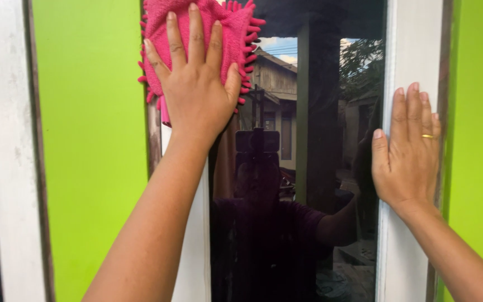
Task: Cleaning a glass window pane using a pink microfiber cloth.
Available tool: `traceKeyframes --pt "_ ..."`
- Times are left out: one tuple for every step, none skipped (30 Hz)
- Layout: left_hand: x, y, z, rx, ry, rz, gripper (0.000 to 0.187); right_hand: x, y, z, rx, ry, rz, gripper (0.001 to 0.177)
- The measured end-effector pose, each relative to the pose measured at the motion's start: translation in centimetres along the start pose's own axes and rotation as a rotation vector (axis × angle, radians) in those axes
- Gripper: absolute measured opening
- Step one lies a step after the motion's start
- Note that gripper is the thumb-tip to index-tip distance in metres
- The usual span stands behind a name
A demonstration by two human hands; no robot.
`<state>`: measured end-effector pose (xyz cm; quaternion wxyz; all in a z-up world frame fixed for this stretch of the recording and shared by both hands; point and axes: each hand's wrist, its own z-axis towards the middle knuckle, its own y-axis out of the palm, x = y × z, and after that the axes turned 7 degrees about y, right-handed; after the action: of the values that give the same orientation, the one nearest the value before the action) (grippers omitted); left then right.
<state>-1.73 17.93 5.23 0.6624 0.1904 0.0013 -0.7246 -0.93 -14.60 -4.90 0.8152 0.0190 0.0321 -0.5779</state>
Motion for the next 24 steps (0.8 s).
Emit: traceKeyframes --pt "0.1 0.0 -0.6 -0.006 -0.003 0.009 0.064 0.0 0.0 -0.1 -0.006 -0.003 0.009 0.069" --pt "0.1 0.1 -1.2 0.005 0.004 0.027 0.063 0.0 0.1 -0.1 -0.002 -0.015 0.001 0.068" --pt "0.3 0.2 -1.6 0.023 0.009 0.045 0.063 0.1 0.0 0.1 0.006 -0.03 -0.011 0.068" --pt "0.5 -0.2 -2.2 0.022 0.005 0.053 0.063 0.0 0.1 0.1 0.005 -0.037 -0.004 0.068" --pt "0.8 -0.6 -2.6 0.015 -0.001 0.04 0.063 0.0 0.0 0.1 0.015 -0.036 -0.004 0.068" --pt "1.2 -1.0 -3.0 0.007 -0.007 0.026 0.064 0.0 -0.1 0.1 0.024 -0.035 -0.004 0.068" --pt "1.4 -1.4 -3.5 0.006 -0.006 0.025 0.064 0.0 -0.1 0.0 0.023 -0.034 -0.005 0.068" --pt "1.7 -1.8 -4.0 -0.006 -0.013 0.017 0.064 0.0 0.0 0.0 0.024 -0.034 0.004 0.068" --pt "2.0 -2.2 -4.5 -0.018 -0.02 0.009 0.064 0.0 -0.1 -0.1 0.024 -0.035 0.011 0.067" --pt "2.2 -2.4 -5.1 -0.02 -0.02 0.008 0.064 0.1 -0.1 -0.1 0.022 -0.034 0.011 0.067" --pt "2.4 -2.6 -5.7 -0.017 -0.021 0.006 0.064 0.1 0.0 0.0 0.024 -0.037 0.013 0.067" --pt "2.6 -2.8 -6.2 -0.015 -0.022 0.005 0.064 0.1 0.0 0.0 0.025 -0.039 0.016 0.066" --pt "2.9 -3.2 -6.7 -0.015 -0.022 0.008 0.064 0.1 0.0 0.0 0.026 -0.04 0.018 0.066" --pt "3.2 -3.6 -7.3 -0.033 -0.02 0.015 0.064 0.2 -0.1 0.0 0.026 -0.043 0.018 0.066" --pt "3.4 -4.0 -7.9 -0.054 -0.015 0.022 0.064 0.2 0.0 -0.1 0.025 -0.043 0.018 0.066" --pt "3.7 -4.3 -8.4 -0.057 -0.014 0.023 0.064 0.1 0.0 -0.2 0.023 -0.041 0.021 0.066" --pt "3.9 -4.6 -9.0 -0.071 -0.012 0.015 0.063 0.0 -0.1 -0.2 0.023 -0.037 0.019 0.066" --pt "4.2 -4.9 -9.5 -0.086 -0.01 0.008 0.062 0.0 -0.1 -0.1 0.023 -0.033 0.018 0.066" --pt "4.3 -5.1 -10.0 -0.088 -0.009 0.009 0.062 -0.1 -0.1 -0.1 0.022 -0.032 0.02 0.066" --pt "4.5 -5.3 -10.4 -0.1 0.003 0.018 0.062 -0.1 -0.2 -0.1 0.02 -0.026 0.019 0.066" --pt "4.6 -5.4 -10.7 -0.111 0.017 0.026 0.062 -0.1 -0.2 -0.1 0.019 -0.018 0.019 0.066" --pt "4.5 -5.4 -10.7 -0.112 0.02 0.028 0.062 -0.2 -0.1 -0.3 0.02 -0.016 0.021 0.066" --pt "4.4 -5.4 -10.7 -0.131 0.038 0.032 0.064 -0.1 -0.2 -0.3 0.017 -0.015 0.011 0.065" --pt "4.3 -5.3 -10.6 -0.15 0.056 0.036 0.065 0.0 -0.2 -0.4 0.015 -0.015 0.001 0.065"
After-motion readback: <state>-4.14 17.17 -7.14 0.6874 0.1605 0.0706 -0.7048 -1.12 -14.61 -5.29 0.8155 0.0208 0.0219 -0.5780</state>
